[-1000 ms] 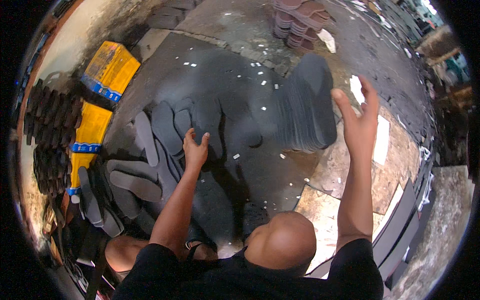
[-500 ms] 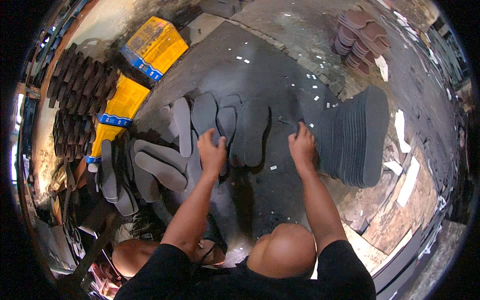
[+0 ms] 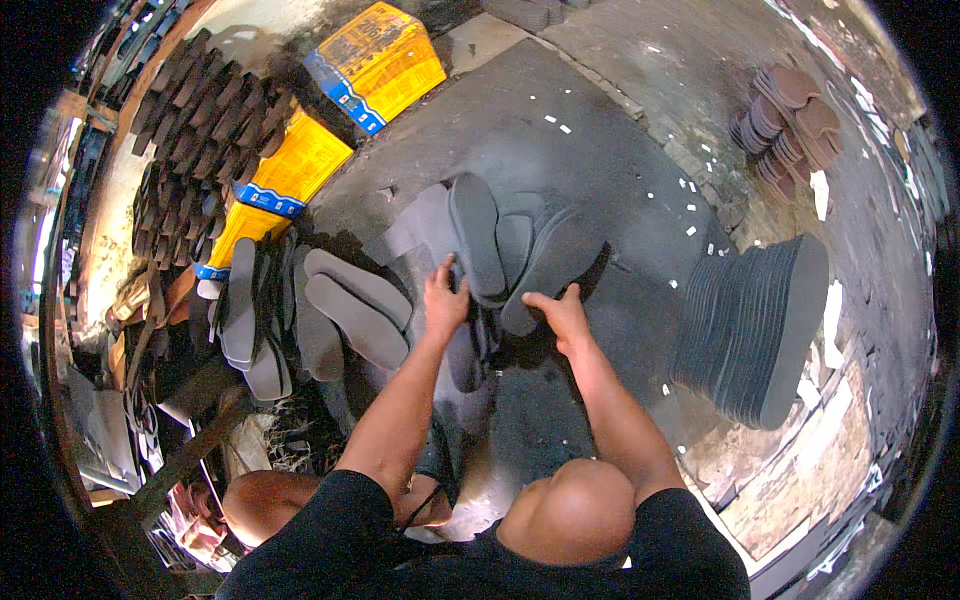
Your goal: The person uses a hydraulic press to cut rubber slipper shapes from a sheet of rubber material. They repeatedly place the sheet under the press, operate the lever, remove the cut pieces, and stack them on the floor.
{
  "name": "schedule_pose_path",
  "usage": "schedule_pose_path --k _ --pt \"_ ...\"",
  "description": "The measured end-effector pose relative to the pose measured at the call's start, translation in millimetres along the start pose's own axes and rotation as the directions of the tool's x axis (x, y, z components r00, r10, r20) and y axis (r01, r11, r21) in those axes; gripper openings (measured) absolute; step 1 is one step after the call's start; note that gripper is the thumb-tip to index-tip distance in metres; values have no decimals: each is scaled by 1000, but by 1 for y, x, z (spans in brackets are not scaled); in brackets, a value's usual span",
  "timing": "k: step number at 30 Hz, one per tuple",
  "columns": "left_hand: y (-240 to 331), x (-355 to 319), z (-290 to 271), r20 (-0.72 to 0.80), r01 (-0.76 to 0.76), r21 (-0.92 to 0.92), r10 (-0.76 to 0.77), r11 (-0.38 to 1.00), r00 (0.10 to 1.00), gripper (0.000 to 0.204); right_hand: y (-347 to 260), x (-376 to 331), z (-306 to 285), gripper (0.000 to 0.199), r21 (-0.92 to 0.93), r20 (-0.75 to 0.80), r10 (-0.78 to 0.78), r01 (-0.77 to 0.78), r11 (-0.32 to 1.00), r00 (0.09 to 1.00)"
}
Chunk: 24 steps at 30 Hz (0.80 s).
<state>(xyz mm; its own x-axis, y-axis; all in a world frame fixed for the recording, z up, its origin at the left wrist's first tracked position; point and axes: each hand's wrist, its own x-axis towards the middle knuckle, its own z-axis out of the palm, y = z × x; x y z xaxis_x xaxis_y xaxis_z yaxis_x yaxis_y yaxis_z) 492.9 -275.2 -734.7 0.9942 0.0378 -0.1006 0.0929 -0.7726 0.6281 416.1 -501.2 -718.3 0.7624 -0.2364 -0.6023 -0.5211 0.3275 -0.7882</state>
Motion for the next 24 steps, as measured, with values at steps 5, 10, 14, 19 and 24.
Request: schedule_pose_path --k 5,10,14,19,24 --pt "44 -19 -1 137 52 -79 -41 996 990 73 -19 -7 -34 73 222 31 28 -34 974 999" --pt "40 -22 -22 48 134 44 -136 990 990 88 -67 -63 -75 73 -822 -310 -402 -30 569 862" --pt "42 -14 -33 163 140 13 -140 990 977 96 -36 -55 -109 78 -939 -265 -457 -119 322 849" --pt "35 -12 -18 30 -31 180 26 983 999 81 -74 -38 -67 79 -488 -133 -265 170 856 955" --pt "66 -15 -7 33 66 138 -71 988 997 60 -126 7 12 86 -208 358 9 71 976 934"
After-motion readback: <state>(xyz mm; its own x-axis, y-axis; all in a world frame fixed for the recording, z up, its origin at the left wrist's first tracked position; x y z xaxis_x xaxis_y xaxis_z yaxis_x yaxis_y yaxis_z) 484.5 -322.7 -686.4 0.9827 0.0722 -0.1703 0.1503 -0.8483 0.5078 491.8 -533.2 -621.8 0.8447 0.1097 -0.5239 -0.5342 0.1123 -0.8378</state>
